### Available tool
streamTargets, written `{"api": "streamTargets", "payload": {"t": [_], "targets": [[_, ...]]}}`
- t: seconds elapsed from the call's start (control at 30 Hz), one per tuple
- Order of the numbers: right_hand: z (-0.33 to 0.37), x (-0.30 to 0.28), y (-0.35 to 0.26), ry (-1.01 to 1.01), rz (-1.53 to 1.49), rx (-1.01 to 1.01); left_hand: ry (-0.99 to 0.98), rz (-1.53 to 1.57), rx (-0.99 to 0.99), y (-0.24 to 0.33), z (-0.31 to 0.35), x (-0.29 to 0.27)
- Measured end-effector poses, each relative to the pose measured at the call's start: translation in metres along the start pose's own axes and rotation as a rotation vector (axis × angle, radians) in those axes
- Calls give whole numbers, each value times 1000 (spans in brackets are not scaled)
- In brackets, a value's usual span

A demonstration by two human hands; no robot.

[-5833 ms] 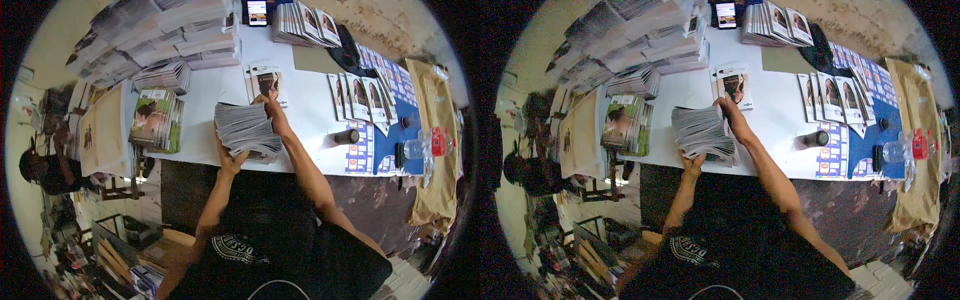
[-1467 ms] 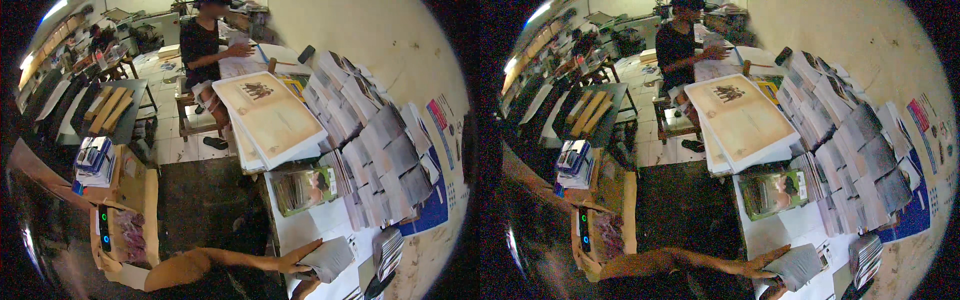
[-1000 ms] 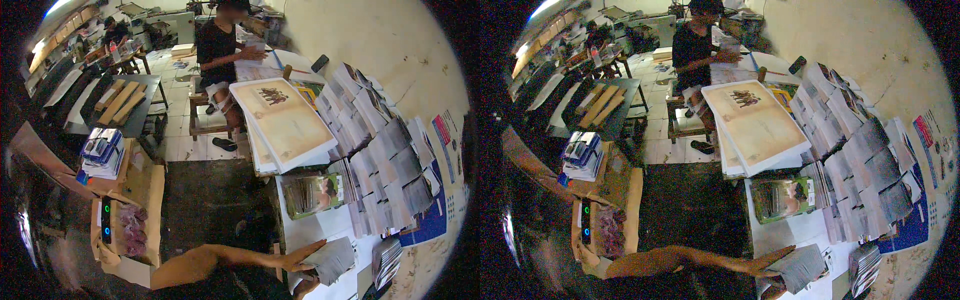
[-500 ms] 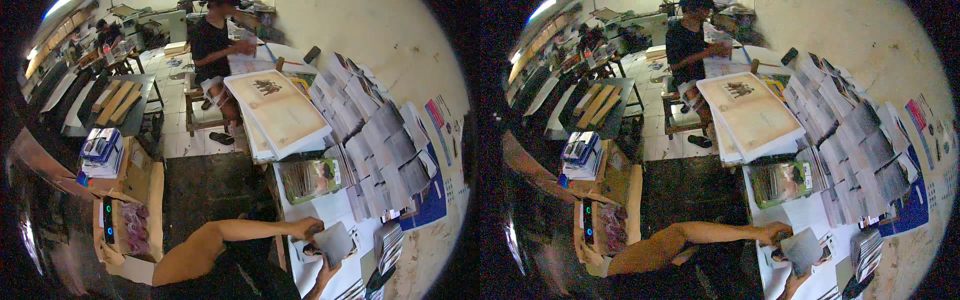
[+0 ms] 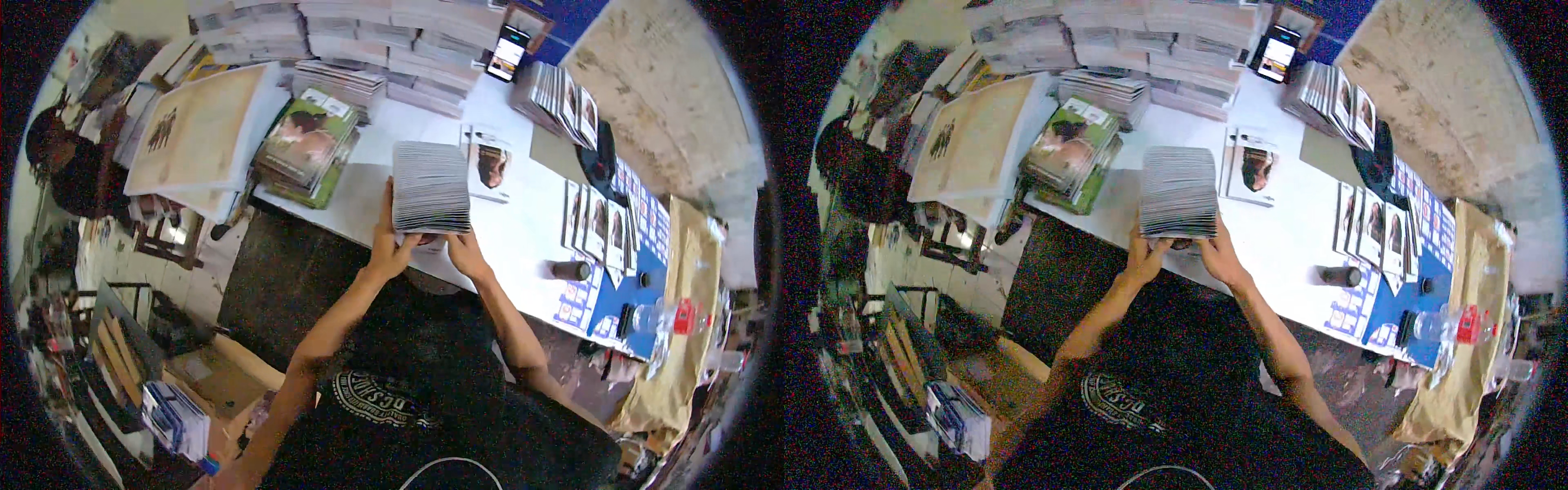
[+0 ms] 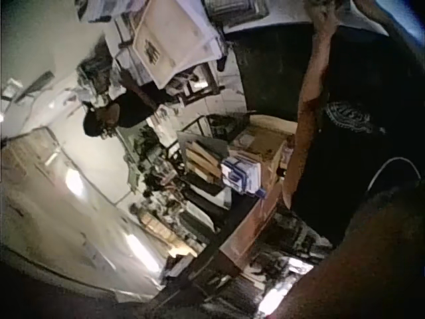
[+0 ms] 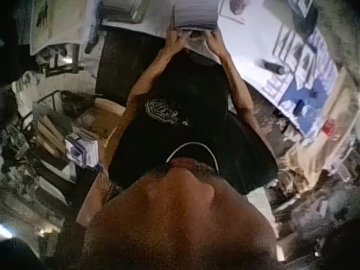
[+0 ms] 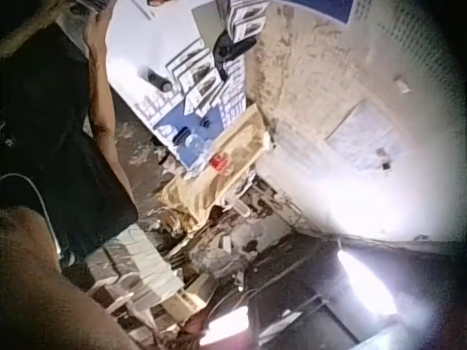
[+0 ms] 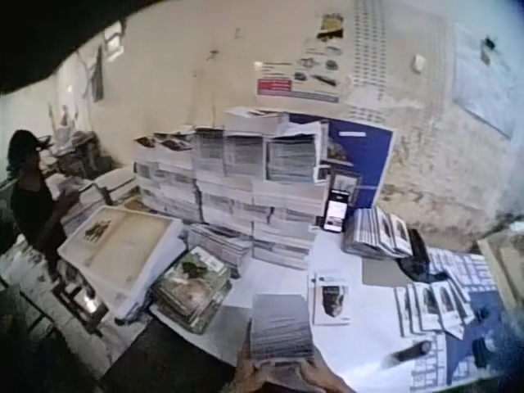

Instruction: Sorting and stacking printed brochures into groups on a table.

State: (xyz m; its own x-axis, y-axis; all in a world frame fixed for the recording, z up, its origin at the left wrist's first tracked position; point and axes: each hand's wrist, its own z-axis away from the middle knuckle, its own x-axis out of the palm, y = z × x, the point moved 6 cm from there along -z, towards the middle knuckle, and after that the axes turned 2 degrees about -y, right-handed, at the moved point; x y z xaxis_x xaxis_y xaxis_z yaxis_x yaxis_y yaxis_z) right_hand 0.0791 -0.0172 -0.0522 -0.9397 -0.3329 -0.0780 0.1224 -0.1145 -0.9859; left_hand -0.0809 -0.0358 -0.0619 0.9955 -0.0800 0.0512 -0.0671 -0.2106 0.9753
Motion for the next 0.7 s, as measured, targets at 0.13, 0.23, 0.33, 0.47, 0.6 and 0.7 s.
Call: {"api": "streamTargets", "payload": {"t": [0.13,0.23,0.33,0.47,0.6,0.7], "targets": [[0,-18,-6,-97,311,-288,-71,-649,106,-5,-2,-12],[-5,-26,-39,-15,225,-381,36,-325,1,6,-20,-34],[-8,-23,-42,-51,-44,-176,-34,-393,37,49,-35,-24],[-3,-21,-21,119,-491,-211,-217,-664,-71,117,-60,8],[33,-13,17,47,-639,266,-296,-1036,157,114,-76,26],[79,-1,23,-50,-427,212,-436,-1163,136,97,-72,24]]}}
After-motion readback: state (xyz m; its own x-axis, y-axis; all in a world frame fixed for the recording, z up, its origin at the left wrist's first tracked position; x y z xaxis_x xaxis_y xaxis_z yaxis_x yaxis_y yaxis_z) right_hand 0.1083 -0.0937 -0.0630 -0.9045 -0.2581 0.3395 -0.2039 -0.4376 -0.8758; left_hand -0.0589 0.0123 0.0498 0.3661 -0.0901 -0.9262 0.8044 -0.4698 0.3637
